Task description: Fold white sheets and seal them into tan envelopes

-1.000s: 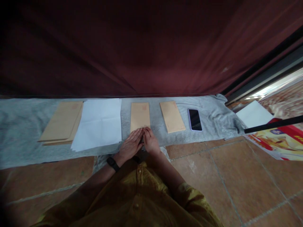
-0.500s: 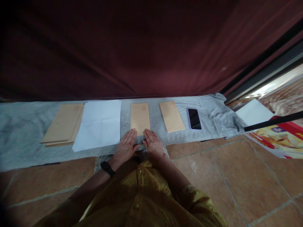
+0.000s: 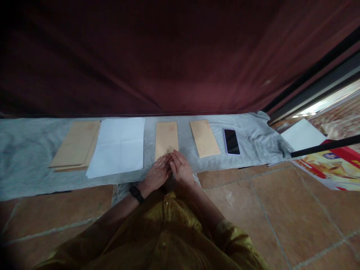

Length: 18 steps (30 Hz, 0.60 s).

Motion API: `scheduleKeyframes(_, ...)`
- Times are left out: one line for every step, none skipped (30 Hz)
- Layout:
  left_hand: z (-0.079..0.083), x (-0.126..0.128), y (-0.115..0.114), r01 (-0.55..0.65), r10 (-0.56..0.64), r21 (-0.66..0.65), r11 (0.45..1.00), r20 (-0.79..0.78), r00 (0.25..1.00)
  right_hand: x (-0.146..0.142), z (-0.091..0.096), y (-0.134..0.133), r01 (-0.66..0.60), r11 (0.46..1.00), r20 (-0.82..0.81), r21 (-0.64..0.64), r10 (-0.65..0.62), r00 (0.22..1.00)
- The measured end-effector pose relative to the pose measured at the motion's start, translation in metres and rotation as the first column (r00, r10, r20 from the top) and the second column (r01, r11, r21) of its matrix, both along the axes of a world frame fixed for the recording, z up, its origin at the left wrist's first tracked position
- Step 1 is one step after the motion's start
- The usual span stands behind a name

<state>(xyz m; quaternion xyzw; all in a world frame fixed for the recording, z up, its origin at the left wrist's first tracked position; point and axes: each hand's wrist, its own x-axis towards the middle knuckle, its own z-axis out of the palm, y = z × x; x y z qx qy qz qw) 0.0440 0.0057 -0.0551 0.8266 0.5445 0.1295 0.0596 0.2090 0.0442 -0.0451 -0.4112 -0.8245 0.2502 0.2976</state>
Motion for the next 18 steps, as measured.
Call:
scheduleKeyframes(-0.004,-0.001,0.000,0.007,-0.007,-0.002,1.000,-0.003,1.000,-0.007,0.002,0.000,-0.030,0.999,-0.019,-0.022,0.029,0.999)
scheduleKeyframes(-0.007,-0.002,0.000,0.012,-0.012,-0.005,1.000,-0.007,1.000,-0.014,0.003,0.000,-0.055,0.997,-0.039,-0.047,0.053,0.998)
scheduleKeyframes(-0.011,-0.002,-0.001,0.013,-0.013,-0.007,1.000,-0.010,1.000,-0.021,0.004,-0.001,-0.072,0.995,-0.054,-0.068,0.069,0.996)
scheduleKeyframes(-0.014,-0.003,-0.001,0.011,-0.011,-0.009,1.000,-0.012,1.000,-0.028,0.004,-0.001,-0.086,0.993,-0.060,-0.080,0.081,0.995)
scheduleKeyframes(-0.017,-0.003,-0.002,0.001,-0.001,-0.009,1.000,-0.013,1.000,-0.033,0.003,-0.002,-0.095,0.992,-0.057,-0.084,0.090,0.994)
scheduleKeyframes(-0.018,-0.004,-0.003,-0.010,0.010,-0.009,1.000,-0.014,1.000,-0.037,0.002,-0.003,-0.103,0.992,-0.045,-0.079,0.100,0.994)
scheduleKeyframes(-0.019,-0.005,-0.004,-0.022,0.021,-0.009,1.000,-0.015,1.000,-0.039,0.000,-0.004,-0.110,0.992,-0.026,-0.069,0.108,0.994)
scheduleKeyframes(-0.019,-0.006,-0.005,-0.030,0.030,-0.009,0.999,-0.017,0.999,-0.039,-0.001,-0.005,-0.113,0.992,-0.004,-0.058,0.113,0.994)
scheduleKeyframes(-0.018,-0.008,-0.006,-0.035,0.035,-0.010,0.999,-0.018,0.999,-0.038,-0.002,-0.005,-0.110,0.993,0.017,-0.050,0.111,0.994)
scheduleKeyframes(-0.016,-0.010,-0.007,-0.039,0.039,-0.011,0.999,-0.020,0.999,-0.036,-0.003,-0.006,-0.103,0.994,0.035,-0.043,0.104,0.994)
scheduleKeyframes(-0.014,-0.012,-0.008,-0.043,0.043,-0.012,0.999,-0.021,0.999,-0.034,-0.003,-0.006,-0.097,0.995,0.050,-0.036,0.099,0.994)
scheduleKeyframes(-0.012,-0.014,-0.009,-0.046,0.046,-0.013,0.999,-0.023,0.999,-0.032,-0.004,-0.006,-0.095,0.995,0.063,-0.029,0.096,0.993)
scheduleKeyframes(-0.009,-0.016,-0.011,-0.053,0.052,-0.015,0.999,-0.026,0.998,-0.031,-0.004,-0.006,-0.097,0.995,0.077,-0.020,0.099,0.992)
scheduleKeyframes(-0.006,-0.018,-0.012,-0.061,0.061,-0.016,0.998,-0.031,0.998,-0.030,-0.004,-0.006,-0.107,0.994,0.092,-0.008,0.107,0.990)
scheduleKeyframes(-0.004,-0.020,-0.013,-0.069,0.068,-0.018,0.997,-0.037,0.997,-0.029,-0.004,-0.006,-0.121,0.993,0.110,0.006,0.119,0.987)
scheduleKeyframes(-0.001,-0.021,-0.013,-0.073,0.072,-0.022,0.997,-0.044,0.996,-0.029,-0.005,-0.006,-0.137,0.990,0.130,0.020,0.133,0.983)
scheduleKeyframes(0.001,-0.022,-0.014,-0.076,0.074,-0.027,0.997,-0.052,0.996,-0.029,-0.006,-0.007,-0.151,0.988,0.150,0.034,0.144,0.978)
scheduleKeyframes(0.002,-0.023,-0.014,-0.079,0.077,-0.031,0.996,-0.060,0.995,-0.028,-0.006,-0.007,-0.161,0.986,0.169,0.047,0.151,0.974)
